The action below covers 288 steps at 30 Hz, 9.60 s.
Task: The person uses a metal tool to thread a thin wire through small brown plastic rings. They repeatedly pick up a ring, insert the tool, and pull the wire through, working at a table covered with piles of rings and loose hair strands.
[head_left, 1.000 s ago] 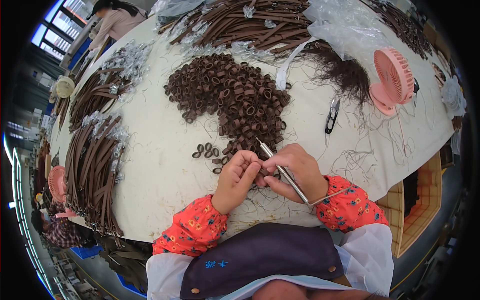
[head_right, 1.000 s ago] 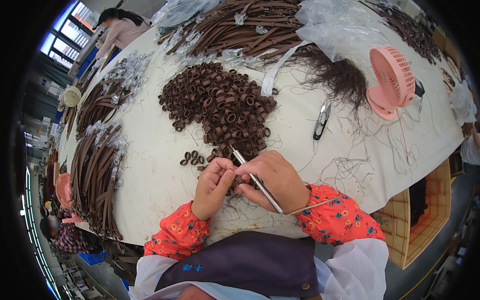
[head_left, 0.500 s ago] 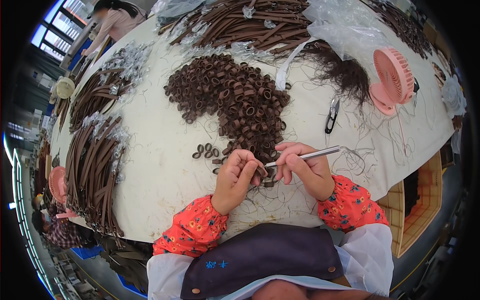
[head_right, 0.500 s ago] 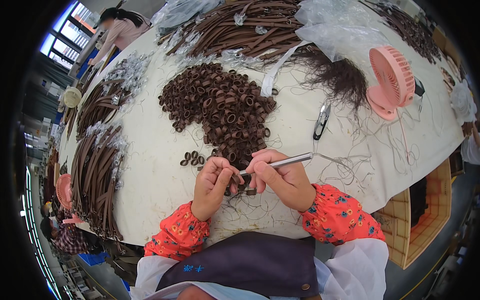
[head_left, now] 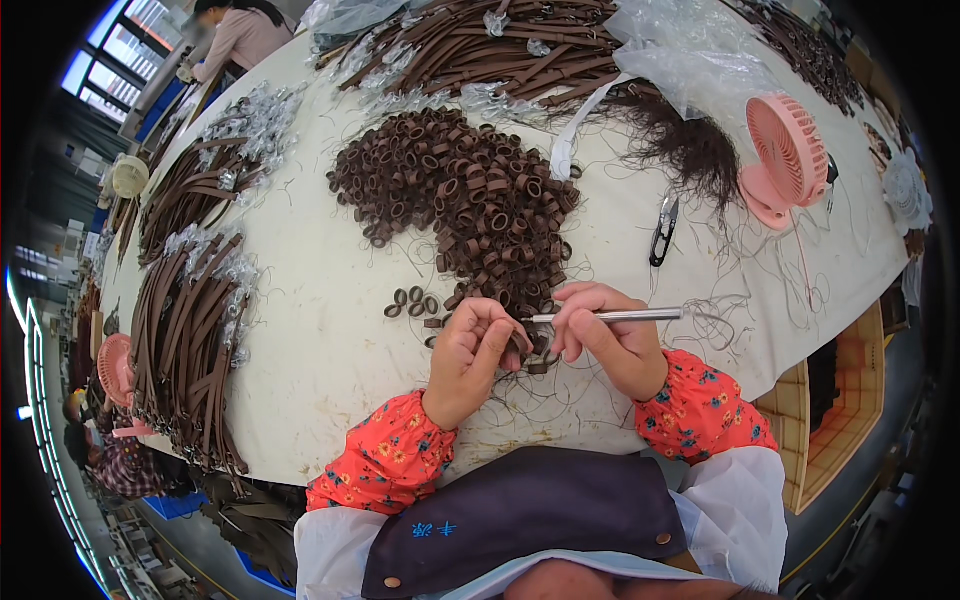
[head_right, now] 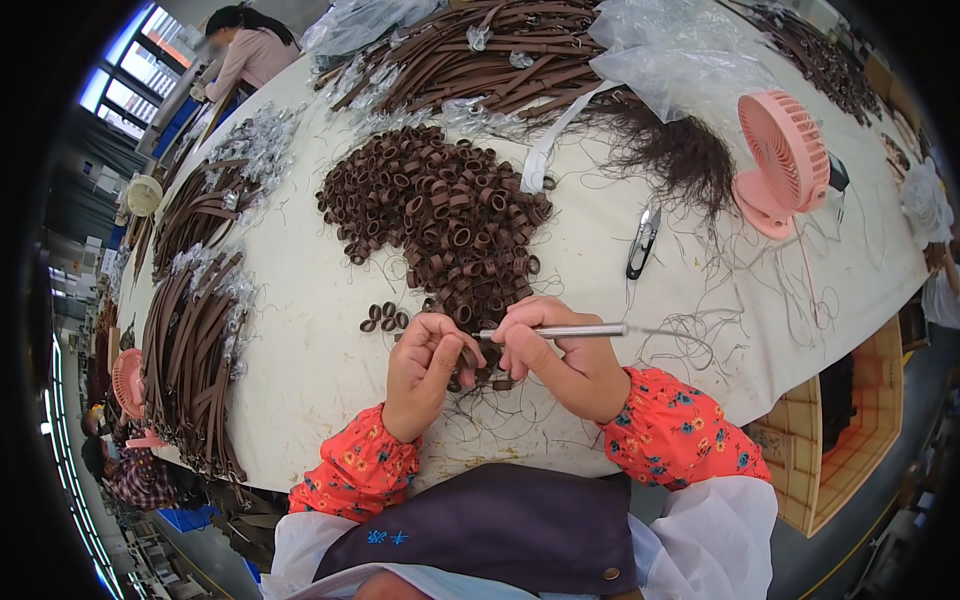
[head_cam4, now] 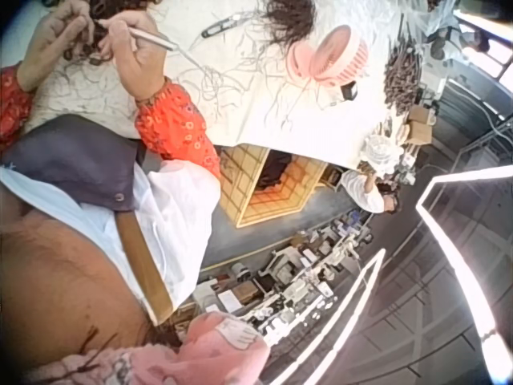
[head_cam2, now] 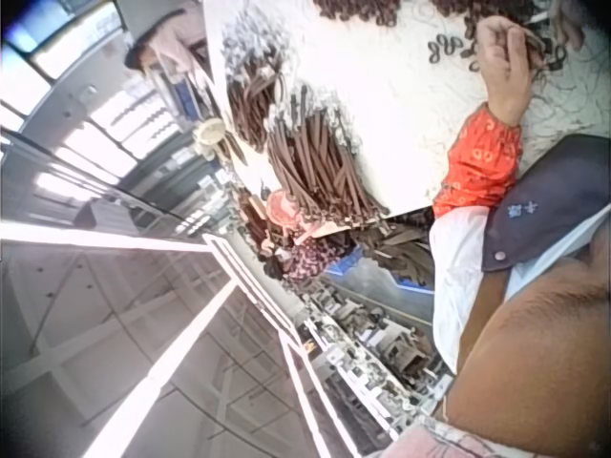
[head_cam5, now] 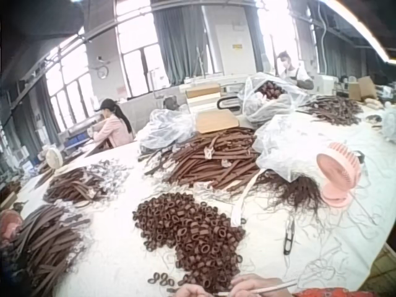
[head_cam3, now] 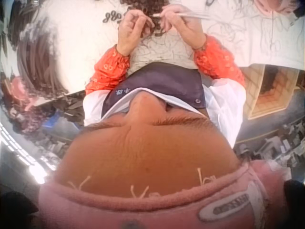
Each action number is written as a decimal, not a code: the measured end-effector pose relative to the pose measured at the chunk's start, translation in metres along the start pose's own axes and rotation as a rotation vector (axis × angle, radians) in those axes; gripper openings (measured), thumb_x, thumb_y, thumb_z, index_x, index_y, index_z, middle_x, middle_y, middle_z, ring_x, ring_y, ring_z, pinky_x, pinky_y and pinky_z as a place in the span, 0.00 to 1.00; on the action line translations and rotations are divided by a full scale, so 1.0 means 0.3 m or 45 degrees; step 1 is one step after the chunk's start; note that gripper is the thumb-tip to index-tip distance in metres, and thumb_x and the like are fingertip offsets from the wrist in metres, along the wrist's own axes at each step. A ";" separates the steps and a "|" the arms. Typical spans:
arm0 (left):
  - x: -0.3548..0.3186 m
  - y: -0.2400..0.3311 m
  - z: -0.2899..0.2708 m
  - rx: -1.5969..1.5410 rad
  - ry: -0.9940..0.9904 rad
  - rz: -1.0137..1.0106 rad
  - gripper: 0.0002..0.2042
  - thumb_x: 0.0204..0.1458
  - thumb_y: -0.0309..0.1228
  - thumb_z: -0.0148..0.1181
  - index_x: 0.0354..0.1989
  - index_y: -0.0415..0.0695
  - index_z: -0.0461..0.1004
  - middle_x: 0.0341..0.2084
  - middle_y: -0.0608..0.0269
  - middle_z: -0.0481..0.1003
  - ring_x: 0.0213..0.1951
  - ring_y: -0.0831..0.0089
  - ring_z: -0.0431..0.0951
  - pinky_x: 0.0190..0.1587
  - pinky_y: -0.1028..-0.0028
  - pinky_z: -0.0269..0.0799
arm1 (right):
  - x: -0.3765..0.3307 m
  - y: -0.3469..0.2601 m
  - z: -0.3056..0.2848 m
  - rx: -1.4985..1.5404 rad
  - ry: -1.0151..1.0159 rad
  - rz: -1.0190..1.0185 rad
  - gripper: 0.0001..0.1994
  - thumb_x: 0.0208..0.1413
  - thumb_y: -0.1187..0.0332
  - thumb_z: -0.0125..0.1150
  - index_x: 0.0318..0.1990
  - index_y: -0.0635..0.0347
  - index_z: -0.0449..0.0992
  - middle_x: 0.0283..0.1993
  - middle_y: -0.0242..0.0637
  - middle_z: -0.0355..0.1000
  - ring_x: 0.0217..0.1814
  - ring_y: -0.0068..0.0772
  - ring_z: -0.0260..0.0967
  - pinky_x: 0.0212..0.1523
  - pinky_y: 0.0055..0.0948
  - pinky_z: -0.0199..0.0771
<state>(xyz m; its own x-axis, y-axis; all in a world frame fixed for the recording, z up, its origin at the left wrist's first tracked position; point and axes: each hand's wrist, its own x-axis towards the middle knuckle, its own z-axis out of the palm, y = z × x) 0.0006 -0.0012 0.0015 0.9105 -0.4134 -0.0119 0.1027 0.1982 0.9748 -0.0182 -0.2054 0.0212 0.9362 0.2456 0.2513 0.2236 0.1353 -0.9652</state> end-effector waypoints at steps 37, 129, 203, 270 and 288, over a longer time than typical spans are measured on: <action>-0.006 0.027 0.005 0.111 0.074 -0.051 0.07 0.59 0.30 0.55 0.37 0.38 0.71 0.21 0.72 0.71 0.25 0.87 0.68 0.29 0.85 0.64 | 0.010 -0.013 -0.020 -0.011 0.029 -0.167 0.10 0.64 0.67 0.45 0.39 0.63 0.73 0.20 0.28 0.69 0.26 0.22 0.70 0.61 0.38 0.56; 0.037 0.088 -0.037 1.538 0.075 0.521 0.11 0.40 0.22 0.61 0.34 0.48 0.76 0.34 0.65 0.69 0.39 0.65 0.67 0.45 0.67 0.60 | 0.015 -0.017 -0.028 0.250 0.130 -0.027 0.13 0.66 0.64 0.44 0.42 0.66 0.70 0.23 0.32 0.67 0.28 0.23 0.68 0.35 0.24 0.70; 0.049 0.096 -0.070 1.218 0.039 0.577 0.13 0.46 0.22 0.63 0.42 0.43 0.76 0.47 0.57 0.72 0.48 0.62 0.71 0.50 0.69 0.67 | 0.044 -0.001 -0.025 -0.661 0.333 -0.388 0.14 0.43 0.80 0.63 0.40 0.60 0.72 0.33 0.36 0.72 0.32 0.27 0.72 0.35 0.24 0.72; -0.099 0.080 -0.130 0.941 -0.060 0.215 0.10 0.50 0.20 0.59 0.41 0.39 0.74 0.41 0.62 0.75 0.34 0.82 0.73 0.35 0.81 0.69 | 0.066 0.033 -0.038 -0.768 0.307 -0.468 0.13 0.46 0.80 0.61 0.41 0.58 0.72 0.33 0.38 0.70 0.31 0.34 0.72 0.33 0.26 0.71; 0.019 -0.011 0.014 0.152 0.014 0.059 0.06 0.52 0.24 0.61 0.37 0.36 0.75 0.26 0.68 0.77 0.29 0.84 0.73 0.34 0.81 0.70 | 0.043 0.020 -0.002 -0.689 0.073 -0.458 0.15 0.43 0.79 0.66 0.41 0.57 0.73 0.33 0.39 0.72 0.31 0.37 0.73 0.32 0.28 0.73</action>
<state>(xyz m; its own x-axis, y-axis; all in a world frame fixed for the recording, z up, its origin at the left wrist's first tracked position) 0.0038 -0.0078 -0.0009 0.9176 -0.3962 0.0320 0.0127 0.1098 0.9939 -0.0045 -0.2021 0.0187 0.7871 0.2218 0.5756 0.6167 -0.3064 -0.7252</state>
